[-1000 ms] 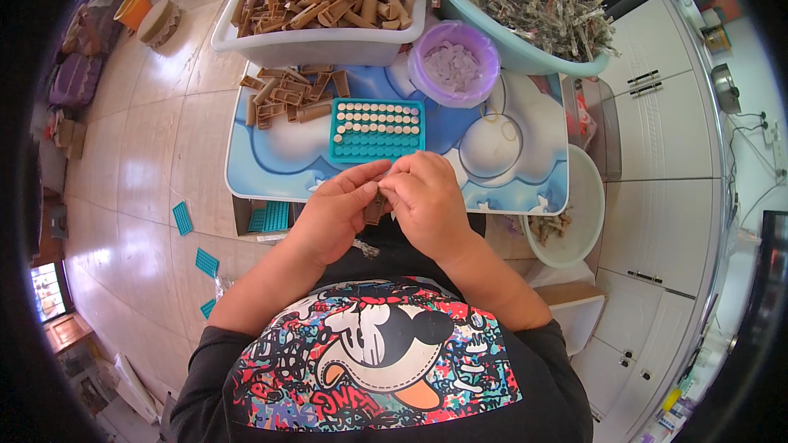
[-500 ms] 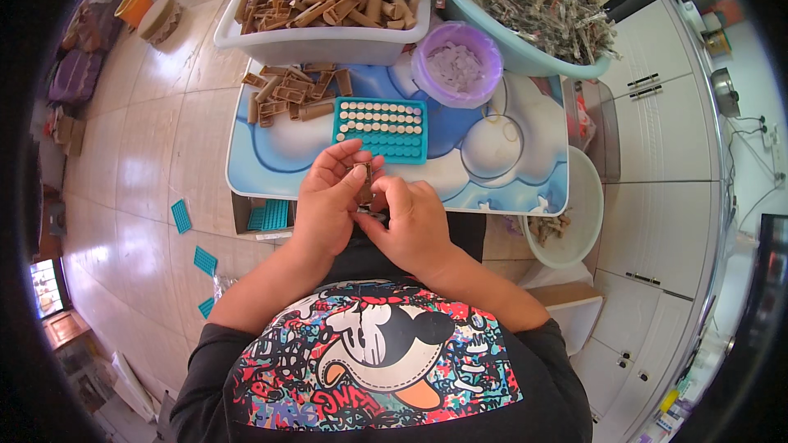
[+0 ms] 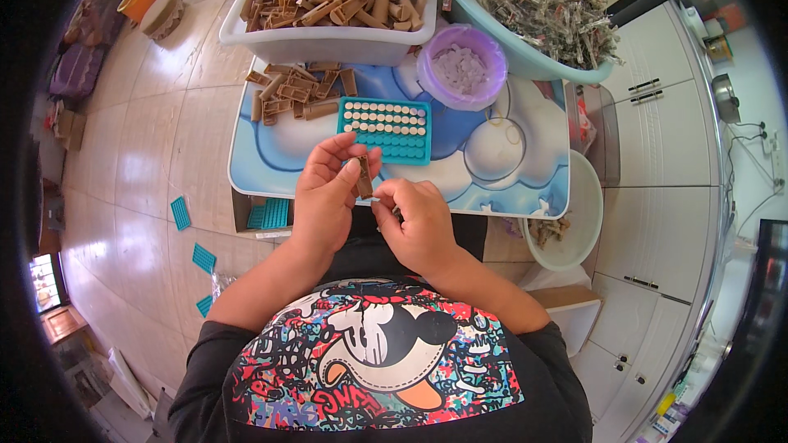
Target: The person is assembling small rectangular cardboard tubes by inserting small plastic components into them.
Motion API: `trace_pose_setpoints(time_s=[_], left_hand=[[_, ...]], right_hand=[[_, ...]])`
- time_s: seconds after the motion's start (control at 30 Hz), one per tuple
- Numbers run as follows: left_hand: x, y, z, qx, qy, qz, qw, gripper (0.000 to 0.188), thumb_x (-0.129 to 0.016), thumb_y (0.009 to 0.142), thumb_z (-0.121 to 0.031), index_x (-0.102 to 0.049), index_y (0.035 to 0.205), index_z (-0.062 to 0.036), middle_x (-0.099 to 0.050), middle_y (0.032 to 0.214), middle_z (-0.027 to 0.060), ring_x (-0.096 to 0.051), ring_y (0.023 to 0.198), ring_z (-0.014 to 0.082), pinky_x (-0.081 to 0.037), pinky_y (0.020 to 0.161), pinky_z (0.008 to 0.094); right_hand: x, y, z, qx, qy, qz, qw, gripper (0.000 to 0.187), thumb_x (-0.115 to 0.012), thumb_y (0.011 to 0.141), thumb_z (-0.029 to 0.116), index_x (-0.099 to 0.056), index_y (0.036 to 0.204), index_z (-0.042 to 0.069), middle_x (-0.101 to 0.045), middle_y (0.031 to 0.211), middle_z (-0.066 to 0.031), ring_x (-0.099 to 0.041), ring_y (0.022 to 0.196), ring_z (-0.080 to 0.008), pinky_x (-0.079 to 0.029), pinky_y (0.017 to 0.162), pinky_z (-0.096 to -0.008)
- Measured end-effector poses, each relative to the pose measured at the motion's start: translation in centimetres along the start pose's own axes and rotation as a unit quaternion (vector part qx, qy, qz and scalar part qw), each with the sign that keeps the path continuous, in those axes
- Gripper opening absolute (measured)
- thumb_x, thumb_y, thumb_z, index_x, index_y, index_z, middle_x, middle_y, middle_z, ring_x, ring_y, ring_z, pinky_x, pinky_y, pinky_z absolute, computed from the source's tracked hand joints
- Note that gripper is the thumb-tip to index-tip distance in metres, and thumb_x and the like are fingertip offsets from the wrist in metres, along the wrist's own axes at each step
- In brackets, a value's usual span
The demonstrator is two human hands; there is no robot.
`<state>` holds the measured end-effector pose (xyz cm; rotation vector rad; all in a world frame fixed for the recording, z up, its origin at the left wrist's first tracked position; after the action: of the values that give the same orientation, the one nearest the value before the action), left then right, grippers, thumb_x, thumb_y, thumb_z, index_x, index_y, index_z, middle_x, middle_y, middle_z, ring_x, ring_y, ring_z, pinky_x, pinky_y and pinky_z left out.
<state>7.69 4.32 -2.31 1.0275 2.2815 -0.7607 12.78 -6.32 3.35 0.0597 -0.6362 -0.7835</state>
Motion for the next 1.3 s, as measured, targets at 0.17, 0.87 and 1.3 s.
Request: trace_pose_setpoints(time_s=[0.17, 0.87, 1.3], left_hand=[[-0.4, -0.1, -0.1, 0.010, 0.004, 0.006, 1.000, 0.030, -0.049, 0.088, 0.004, -0.043, 0.118, 0.0004, -0.051, 0.107, 0.0104, -0.056, 0.107, 0.0234, -0.047, 0.093, 0.0328], [-0.4, -0.8, 0.9, 0.053, -0.006, 0.008, 0.999, 0.032, -0.048, 0.089, 0.003, -0.040, 0.120, -0.0005, -0.053, 0.108, 0.0115, -0.056, 0.106, 0.0223, -0.048, 0.089, 0.0307], [0.9, -1.2, 3.4, 0.205, 0.148, 0.077, 0.964, 0.041, -0.055, 0.090, -0.009, -0.041, 0.127, 0.0023, -0.060, 0.107, 0.0138, -0.061, 0.093, 0.0181, -0.051, 0.081, 0.0286]], right_hand=[[-0.2, 0.3, 1.4, 0.085, -0.041, 0.020, 0.995, 0.022, -0.066, 0.072, 0.001, -0.059, 0.091, 0.009, -0.059, 0.066, -0.0048, -0.056, 0.063, -0.0263, -0.039, 0.063, -0.0369], [0.5, 0.5, 1.8, 0.134, -0.110, 0.018, 0.985, 0.014, -0.065, 0.077, 0.005, -0.065, 0.091, 0.005, -0.060, 0.072, -0.0058, -0.055, 0.064, -0.0230, -0.040, 0.065, -0.0327], [0.6, 1.8, -0.5, 0.092, -0.080, 0.024, 0.992, 0.010, -0.067, 0.072, 0.007, -0.061, 0.079, 0.006, -0.058, 0.073, -0.0052, -0.054, 0.070, -0.0250, -0.038, 0.064, -0.0363]])
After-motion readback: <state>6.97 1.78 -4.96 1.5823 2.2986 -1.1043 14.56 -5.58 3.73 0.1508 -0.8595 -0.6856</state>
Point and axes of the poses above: each hand's wrist, its own y-axis towards the middle knuckle, its own x-axis out of the back of the hand, z = x × y, the point moved 9 cm from there along y, towards the middle knuckle
